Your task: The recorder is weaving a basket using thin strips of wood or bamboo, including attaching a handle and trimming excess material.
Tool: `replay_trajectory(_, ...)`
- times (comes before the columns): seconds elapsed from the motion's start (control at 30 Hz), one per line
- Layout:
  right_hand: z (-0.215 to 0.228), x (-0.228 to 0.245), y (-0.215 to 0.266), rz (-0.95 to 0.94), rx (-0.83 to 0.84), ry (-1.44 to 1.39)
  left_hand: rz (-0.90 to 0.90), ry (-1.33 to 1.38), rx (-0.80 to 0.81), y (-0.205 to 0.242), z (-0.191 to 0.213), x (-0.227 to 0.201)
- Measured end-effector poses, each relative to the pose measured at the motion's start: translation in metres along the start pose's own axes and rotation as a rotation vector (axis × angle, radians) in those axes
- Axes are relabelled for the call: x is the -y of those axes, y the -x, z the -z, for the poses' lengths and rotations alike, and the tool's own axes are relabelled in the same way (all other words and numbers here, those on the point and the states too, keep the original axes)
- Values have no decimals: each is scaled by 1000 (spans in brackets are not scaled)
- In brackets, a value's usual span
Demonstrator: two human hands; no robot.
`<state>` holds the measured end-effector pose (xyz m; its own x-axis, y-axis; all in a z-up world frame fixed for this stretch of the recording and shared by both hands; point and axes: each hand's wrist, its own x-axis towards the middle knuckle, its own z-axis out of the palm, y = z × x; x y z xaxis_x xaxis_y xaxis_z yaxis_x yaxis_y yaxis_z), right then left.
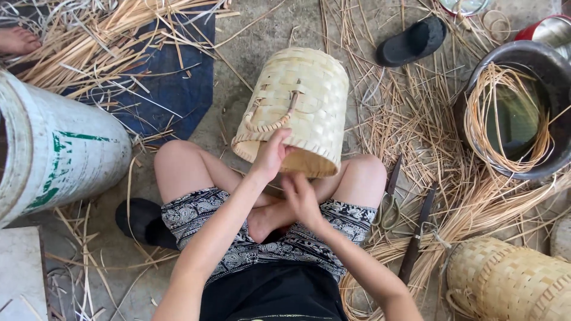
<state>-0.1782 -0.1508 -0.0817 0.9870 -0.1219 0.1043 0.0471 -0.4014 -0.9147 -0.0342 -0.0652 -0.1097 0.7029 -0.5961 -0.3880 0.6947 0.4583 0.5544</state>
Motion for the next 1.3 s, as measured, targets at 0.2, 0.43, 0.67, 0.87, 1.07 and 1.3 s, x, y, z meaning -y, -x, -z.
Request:
replay_trajectory(0.2, -27, -151, -75, -535, -367, -1234, -86, -96, -109, 13, -2, 3)
replay_trajectory(0.43, -70, -236, -82, -341, -168, 54, 25, -321, -271, 25, 2, -14)
replay_trajectory(0.67, -64, -146, -26, -394, -169, -176, 55, -271, -212, 21, 10, -10)
replay_trajectory(0.87, -77, -283, -45, -511, -14, -56, 66, -210, -204, 19, 8, -3)
replay_trajectory(1.07, -86, -286, -53, -350, -182, -274, -11, -93, -176, 12, 11, 4)
replay_trajectory(1.3, -41, -119, -43, -565, -171, -226, -30, 198, 35, -1, -21, -26)
